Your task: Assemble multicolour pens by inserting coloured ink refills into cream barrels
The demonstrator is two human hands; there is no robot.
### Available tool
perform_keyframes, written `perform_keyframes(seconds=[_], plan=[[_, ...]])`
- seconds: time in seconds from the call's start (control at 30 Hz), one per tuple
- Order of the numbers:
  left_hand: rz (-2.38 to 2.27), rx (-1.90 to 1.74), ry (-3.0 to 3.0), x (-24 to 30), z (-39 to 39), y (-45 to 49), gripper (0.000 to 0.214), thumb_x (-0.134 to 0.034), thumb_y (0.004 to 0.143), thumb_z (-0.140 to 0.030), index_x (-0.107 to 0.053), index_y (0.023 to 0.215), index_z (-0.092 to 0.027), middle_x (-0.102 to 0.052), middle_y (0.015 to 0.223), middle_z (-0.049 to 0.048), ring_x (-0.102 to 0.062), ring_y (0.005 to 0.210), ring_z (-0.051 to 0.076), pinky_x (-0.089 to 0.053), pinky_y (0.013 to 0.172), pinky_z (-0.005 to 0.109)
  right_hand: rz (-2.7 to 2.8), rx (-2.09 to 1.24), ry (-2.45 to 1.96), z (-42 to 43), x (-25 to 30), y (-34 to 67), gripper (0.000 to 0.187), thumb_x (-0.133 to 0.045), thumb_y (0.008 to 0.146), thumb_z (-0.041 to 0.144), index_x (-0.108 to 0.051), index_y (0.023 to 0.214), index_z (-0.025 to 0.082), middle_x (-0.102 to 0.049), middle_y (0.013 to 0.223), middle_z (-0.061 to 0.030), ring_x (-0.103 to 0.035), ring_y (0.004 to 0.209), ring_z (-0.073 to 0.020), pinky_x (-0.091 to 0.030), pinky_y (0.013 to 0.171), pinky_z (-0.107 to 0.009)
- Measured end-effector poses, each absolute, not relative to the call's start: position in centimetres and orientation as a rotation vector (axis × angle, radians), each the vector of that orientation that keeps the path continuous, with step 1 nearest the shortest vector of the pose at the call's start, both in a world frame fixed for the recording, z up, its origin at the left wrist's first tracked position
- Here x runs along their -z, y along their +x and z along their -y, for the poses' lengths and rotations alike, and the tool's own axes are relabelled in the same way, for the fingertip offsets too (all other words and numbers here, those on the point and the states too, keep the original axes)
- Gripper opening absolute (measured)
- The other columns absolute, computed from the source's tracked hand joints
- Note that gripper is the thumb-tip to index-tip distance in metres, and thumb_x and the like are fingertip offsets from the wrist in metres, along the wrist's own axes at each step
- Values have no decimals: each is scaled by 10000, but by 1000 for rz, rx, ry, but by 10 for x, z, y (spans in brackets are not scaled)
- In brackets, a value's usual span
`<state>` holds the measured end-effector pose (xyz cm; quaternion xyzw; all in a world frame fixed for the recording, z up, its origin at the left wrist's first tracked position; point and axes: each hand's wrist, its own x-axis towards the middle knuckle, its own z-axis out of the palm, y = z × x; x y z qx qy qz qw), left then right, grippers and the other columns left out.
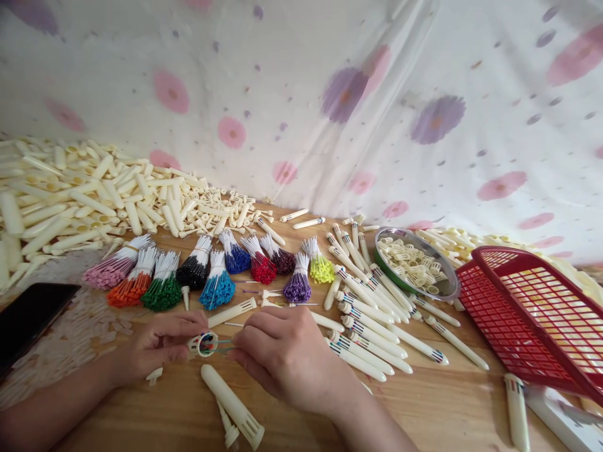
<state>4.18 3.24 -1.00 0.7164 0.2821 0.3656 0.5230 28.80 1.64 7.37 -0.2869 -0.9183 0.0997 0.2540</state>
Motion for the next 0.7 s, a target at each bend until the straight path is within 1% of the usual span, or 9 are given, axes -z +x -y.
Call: perform_keyframes(seconds=[0.13, 0.27, 0.33, 0.4, 0.5, 0.63, 0.7], plan=[[-677, -1017, 1617, 16, -34, 44, 209, -680, 766, -361, -747, 927, -247, -684, 863, 99, -647, 810, 222, -536, 728, 353, 2462, -287, -800, -15, -76, 291, 111, -509, 897, 178, -589, 824, 157, -610, 677, -24, -517, 597, -119, -371, 548, -242], [-607, -1122, 1532, 16, -35, 47, 135, -683, 777, -298, -733, 883, -231, -658, 833, 83, -632, 808, 195, -528, 728, 312, 2373, -342, -868, -13, -76, 294, 48, -553, 881, 197, -568, 845, 168, -612, 700, -18, -536, 608, -115, -373, 545, -231], [-617, -1156, 1489, 15, -35, 49, 118, -701, 762, -281, -723, 858, -217, -649, 820, 73, -624, 808, 186, -522, 728, 293, 2287, -404, -936, -12, -75, 294, 45, -552, 889, 226, -546, 888, 182, -617, 714, -11, -550, 620, -115, -386, 555, -226], [-643, -1160, 1471, 14, -35, 50, 121, -723, 738, -283, -719, 832, -206, -651, 809, 66, -619, 795, 183, -516, 727, 288, 2174, -503, -987, -10, -74, 293, 65, -510, 915, 254, -504, 946, 197, -637, 746, -9, -567, 635, -115, -410, 573, -221], [-700, -1136, 1478, 11, -36, 50, 123, -740, 715, -279, -720, 814, -209, -660, 803, 57, -617, 783, 187, -508, 719, 287, 2114, -622, -989, -4, -72, 285, 82, -413, 952, 258, -454, 1001, 206, -668, 820, -29, -599, 664, -123, -445, 583, -221], [-752, -1129, 1506, 5, -36, 52, 135, -749, 697, -303, -722, 781, -201, -659, 769, 52, -616, 756, 192, -501, 697, 283, 2274, -489, -917, 3, -68, 268, 163, -363, 964, 242, -442, 1093, 180, -683, 866, -60, -628, 678, -151, -468, 604, -252], [-764, -1134, 1520, 4, -36, 52, 152, -759, 683, -312, -724, 774, -195, -659, 760, 54, -620, 753, 198, -502, 691, 284, 2330, -429, -862, 3, -66, 262, 185, -353, 965, 230, -425, 1122, 164, -682, 853, -62, -625, 656, -155, -465, 593, -255]])
